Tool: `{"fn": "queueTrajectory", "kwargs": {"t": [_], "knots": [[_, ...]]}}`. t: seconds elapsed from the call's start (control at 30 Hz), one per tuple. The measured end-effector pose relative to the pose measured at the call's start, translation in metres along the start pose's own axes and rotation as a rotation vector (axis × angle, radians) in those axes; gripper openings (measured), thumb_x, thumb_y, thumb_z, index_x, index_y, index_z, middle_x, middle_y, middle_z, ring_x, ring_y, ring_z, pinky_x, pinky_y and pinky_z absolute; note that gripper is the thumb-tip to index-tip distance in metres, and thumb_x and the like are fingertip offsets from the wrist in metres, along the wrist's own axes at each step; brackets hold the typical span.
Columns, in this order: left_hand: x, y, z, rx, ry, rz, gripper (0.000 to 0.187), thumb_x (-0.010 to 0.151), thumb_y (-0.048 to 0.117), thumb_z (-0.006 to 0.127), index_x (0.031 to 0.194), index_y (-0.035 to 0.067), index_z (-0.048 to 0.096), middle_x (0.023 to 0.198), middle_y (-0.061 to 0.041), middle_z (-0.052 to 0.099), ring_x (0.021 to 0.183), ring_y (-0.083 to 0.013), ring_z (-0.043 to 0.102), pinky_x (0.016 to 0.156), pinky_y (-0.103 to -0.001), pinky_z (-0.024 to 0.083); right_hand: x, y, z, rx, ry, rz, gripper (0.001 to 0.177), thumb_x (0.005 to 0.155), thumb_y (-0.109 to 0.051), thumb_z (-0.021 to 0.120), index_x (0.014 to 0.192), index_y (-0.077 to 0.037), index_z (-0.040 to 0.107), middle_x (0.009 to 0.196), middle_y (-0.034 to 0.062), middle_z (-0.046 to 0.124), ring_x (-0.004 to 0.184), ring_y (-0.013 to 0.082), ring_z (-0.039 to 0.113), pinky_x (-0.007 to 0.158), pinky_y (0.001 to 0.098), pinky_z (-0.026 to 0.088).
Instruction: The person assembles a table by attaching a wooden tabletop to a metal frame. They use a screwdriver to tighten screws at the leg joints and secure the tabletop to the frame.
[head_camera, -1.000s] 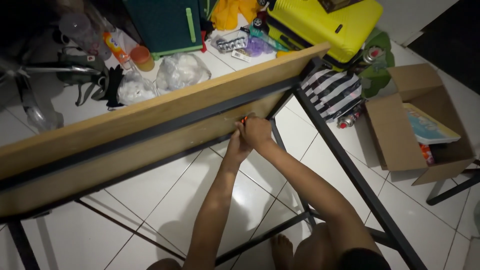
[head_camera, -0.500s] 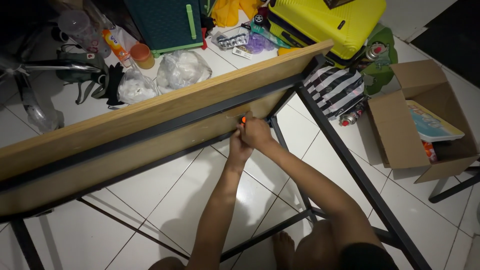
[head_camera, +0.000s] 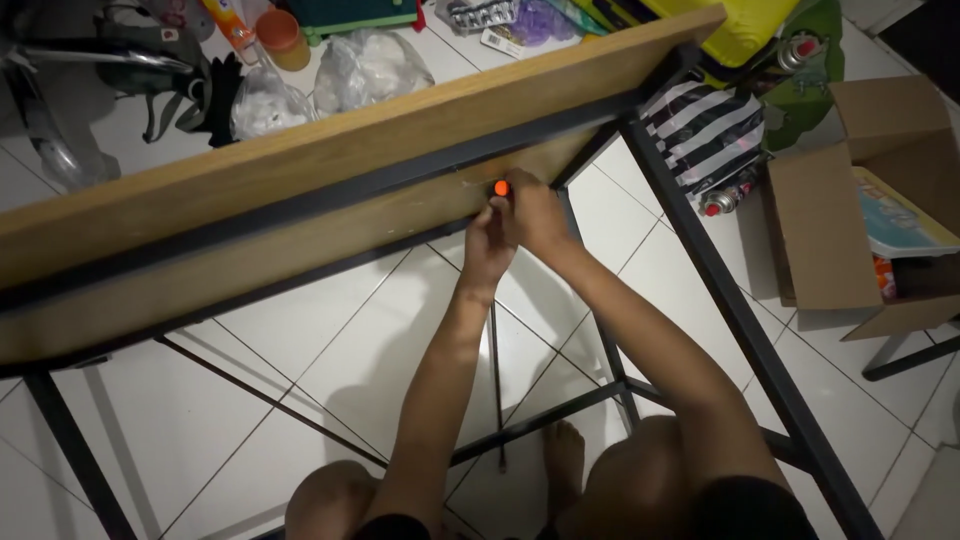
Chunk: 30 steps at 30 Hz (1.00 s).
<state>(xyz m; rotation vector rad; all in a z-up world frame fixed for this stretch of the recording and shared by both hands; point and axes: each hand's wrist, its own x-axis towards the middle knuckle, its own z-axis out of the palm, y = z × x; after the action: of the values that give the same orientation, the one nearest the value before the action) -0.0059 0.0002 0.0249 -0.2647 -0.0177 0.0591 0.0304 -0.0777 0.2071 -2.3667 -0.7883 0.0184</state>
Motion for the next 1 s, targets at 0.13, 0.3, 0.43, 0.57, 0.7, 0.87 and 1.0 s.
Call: {"fn": "queueTrajectory", "kwargs": {"t": [0.13, 0.3, 0.43, 0.57, 0.7, 0.87, 1.0], "knots": [[-0.012, 0.001, -0.033, 0.623, 0.365, 0.271, 0.034, 0.103, 0.019, 0.062, 0.130, -0.002, 0.062, 0.118, -0.009, 0.069, 0.109, -0.0199, 0.066, 0.096, -0.032, 0.052, -0.004, 0.004, -0.006, -0.028, -0.014, -0.040, 0.033, 0.084, -0.016, 0.077, 0.109, 0.002, 0.065, 0.094, 0.0249, 0.072, 0.081, 0.0423, 0.071, 0.071, 0.0480, 0.058], [-0.021, 0.011, -0.107, 1.577, 1.133, 0.240, 0.052, 0.091, 0.026, 0.075, 0.133, -0.002, 0.062, 0.126, -0.015, 0.065, 0.115, -0.0261, 0.060, 0.098, -0.034, 0.047, 0.001, 0.006, -0.008, -0.057, -0.051, -0.045, 0.027, 0.086, -0.015, 0.073, 0.105, 0.003, 0.063, 0.084, 0.0213, 0.073, 0.075, 0.0394, 0.073, 0.071, 0.0463, 0.059], [-0.014, 0.033, -0.132, 1.352, 0.733, 0.119, 0.061, 0.091, 0.024, 0.069, 0.145, 0.007, 0.047, 0.128, -0.010, 0.069, 0.114, -0.0216, 0.065, 0.093, -0.032, 0.049, 0.003, 0.006, -0.001, -0.203, -0.066, -0.026, 0.029, 0.089, -0.021, 0.071, 0.103, 0.002, 0.063, 0.083, 0.0229, 0.072, 0.073, 0.0413, 0.071, 0.067, 0.0484, 0.058], [-0.004, 0.048, -0.131, 1.011, 0.608, 0.023, 0.056, 0.096, 0.020, 0.055, 0.150, 0.014, 0.045, 0.124, 0.001, 0.066, 0.096, -0.0127, 0.063, 0.079, -0.030, 0.050, 0.003, 0.006, 0.011, -0.300, -0.047, -0.021, 0.030, 0.091, -0.025, 0.069, 0.101, 0.002, 0.063, 0.083, 0.0239, 0.071, 0.071, 0.0413, 0.071, 0.064, 0.0488, 0.057], [0.000, 0.048, -0.132, 1.054, 0.559, 0.093, 0.050, 0.097, 0.013, 0.054, 0.148, 0.010, 0.048, 0.114, -0.003, 0.069, 0.066, -0.0074, 0.044, 0.055, -0.023, 0.038, -0.001, 0.017, 0.019, -0.262, -0.073, -0.025, 0.030, 0.101, -0.025, 0.065, 0.106, 0.004, 0.061, 0.084, 0.0252, 0.070, 0.073, 0.0422, 0.071, 0.064, 0.0486, 0.057], [-0.002, 0.061, -0.125, 1.145, 0.577, 0.024, 0.051, 0.096, 0.010, 0.053, 0.147, 0.009, 0.051, 0.114, -0.003, 0.069, 0.065, -0.0046, 0.042, 0.050, -0.019, 0.034, -0.006, 0.032, 0.014, -0.118, 0.013, -0.258, 0.038, 0.077, -0.002, 0.057, 0.114, -0.002, 0.061, 0.094, 0.0277, 0.065, 0.071, 0.0446, 0.069, 0.061, 0.0465, 0.058], [-0.006, 0.064, -0.111, 1.092, 0.550, -0.020, 0.055, 0.095, 0.011, 0.055, 0.149, 0.011, 0.049, 0.111, 0.000, 0.069, 0.065, -0.0044, 0.042, 0.050, -0.019, 0.033, -0.019, 0.030, 0.017, -0.133, -0.034, -0.164, 0.028, 0.093, -0.007, 0.060, 0.121, -0.007, 0.055, 0.095, 0.0255, 0.063, 0.065, 0.0456, 0.067, 0.052, 0.0502, 0.054]]}}
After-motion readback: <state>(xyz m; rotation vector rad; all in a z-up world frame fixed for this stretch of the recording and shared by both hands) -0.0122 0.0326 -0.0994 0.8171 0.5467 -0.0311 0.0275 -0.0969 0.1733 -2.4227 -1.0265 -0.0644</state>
